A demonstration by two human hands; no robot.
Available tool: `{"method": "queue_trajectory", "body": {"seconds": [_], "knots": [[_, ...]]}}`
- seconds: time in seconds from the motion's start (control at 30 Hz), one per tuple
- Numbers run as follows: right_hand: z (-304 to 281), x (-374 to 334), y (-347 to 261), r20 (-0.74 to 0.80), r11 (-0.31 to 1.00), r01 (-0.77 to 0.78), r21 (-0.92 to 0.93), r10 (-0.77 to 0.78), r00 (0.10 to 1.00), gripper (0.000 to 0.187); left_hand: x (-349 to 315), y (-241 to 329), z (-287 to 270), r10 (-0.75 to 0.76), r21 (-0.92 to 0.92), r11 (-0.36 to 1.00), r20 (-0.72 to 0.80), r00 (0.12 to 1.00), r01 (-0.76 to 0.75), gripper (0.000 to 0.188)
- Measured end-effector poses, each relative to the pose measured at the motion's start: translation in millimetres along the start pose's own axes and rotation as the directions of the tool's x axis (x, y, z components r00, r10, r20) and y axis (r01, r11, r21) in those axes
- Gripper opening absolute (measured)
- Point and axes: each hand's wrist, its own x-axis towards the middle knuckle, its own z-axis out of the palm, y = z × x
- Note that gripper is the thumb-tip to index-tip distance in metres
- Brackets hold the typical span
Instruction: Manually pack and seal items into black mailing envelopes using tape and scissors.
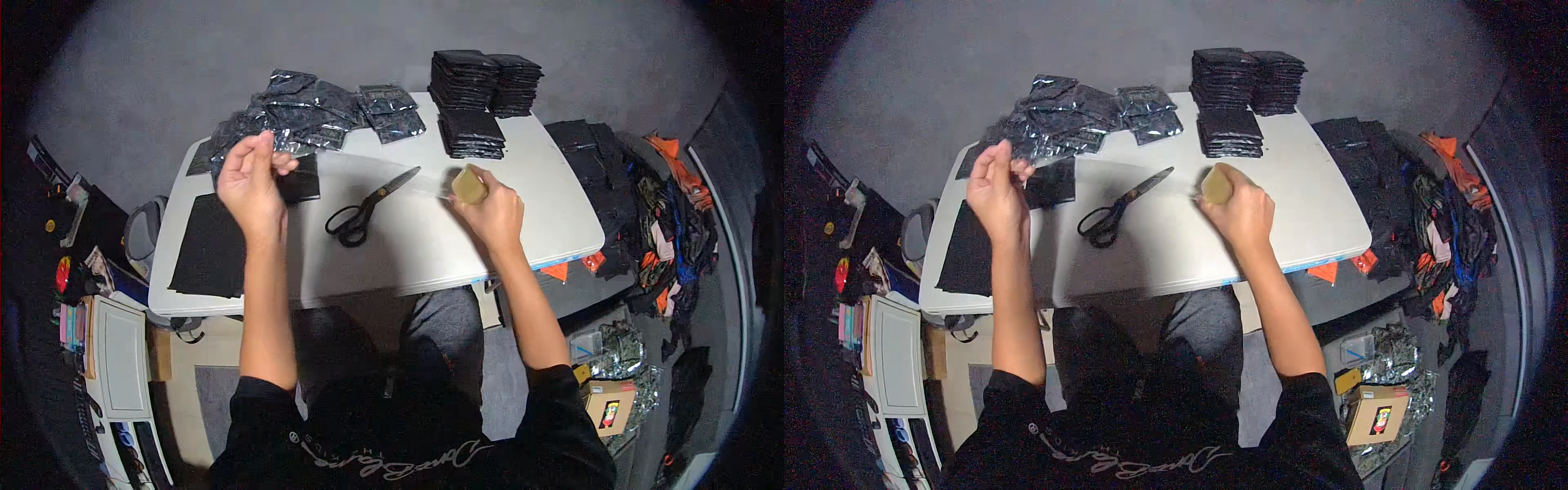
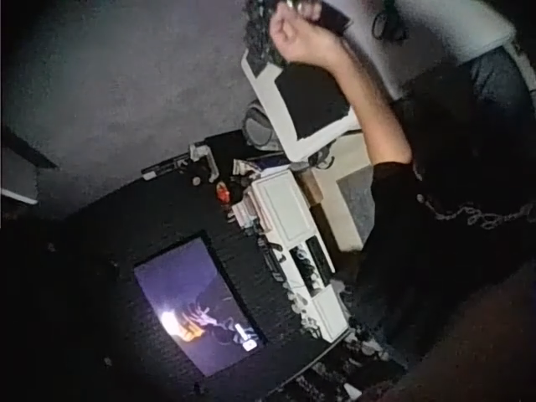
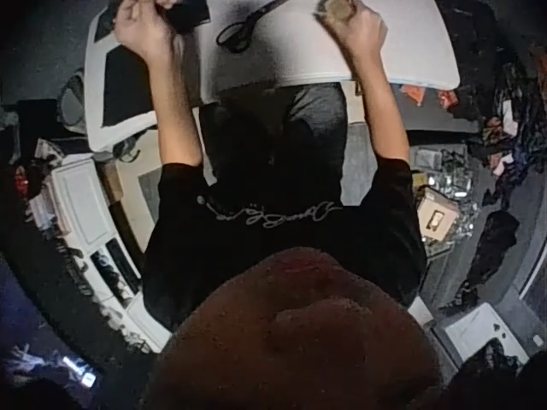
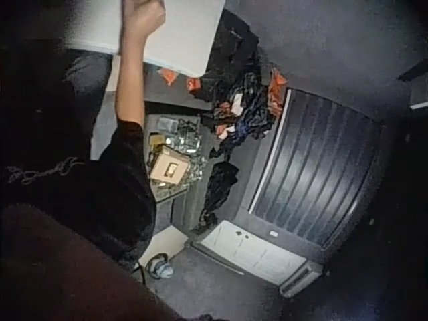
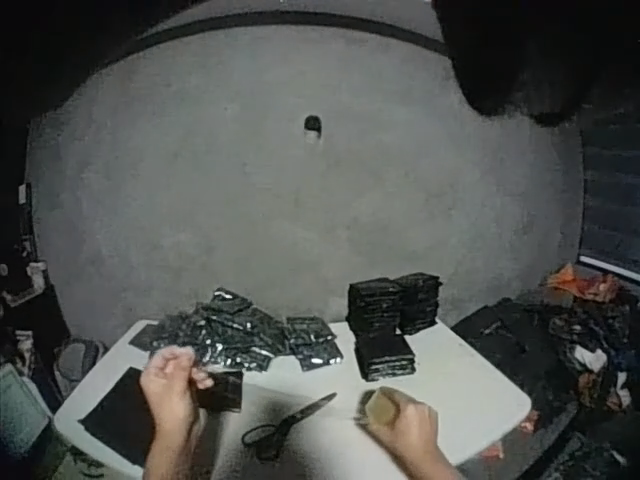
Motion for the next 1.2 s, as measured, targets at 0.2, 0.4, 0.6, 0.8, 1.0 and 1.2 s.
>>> {"method": "queue_trajectory", "body": {"seconds": [0.2, 0.4, 0.6, 0.8, 1.0, 1.2], "knots": [[11, -5, 12, -0.017, 0.991, 0.131, 0.039, -0.130, 0.991, 0.068, 0, -18, -28, -0.254, 0.123, 0.963, 0.134, 0.958, 0.238, 0.044], [14, -6, 28, 0.120, 0.976, 0.217, -0.023, -0.213, 0.970, 0.073, -20, -42, -49, -0.207, 0.180, 0.966, 0.120, 0.971, 0.184, 0.051], [9, -12, 54, 0.156, 0.890, 0.377, 0.258, -0.423, 0.893, 0.062, -12, -39, -62, -0.137, 0.227, 0.966, 0.052, 0.989, 0.121, 0.050], [17, -4, 61, 0.079, 0.959, 0.233, 0.163, -0.248, 0.965, 0.068, -21, 10, -31, -0.029, 0.062, 0.998, 0.115, 0.993, 0.022, 0.054], [16, 16, 37, 0.082, 0.990, 0.110, 0.091, -0.117, 0.990, 0.073, -3, 0, -38, -0.013, 0.163, 0.987, 0.050, 0.999, 0.004, 0.053], [11, 8, 78, 0.080, 0.891, 0.353, 0.284, -0.389, 0.918, 0.040, 11, -44, -71, -0.089, 0.146, 0.985, -0.057, 0.994, 0.096, 0.054]]}}
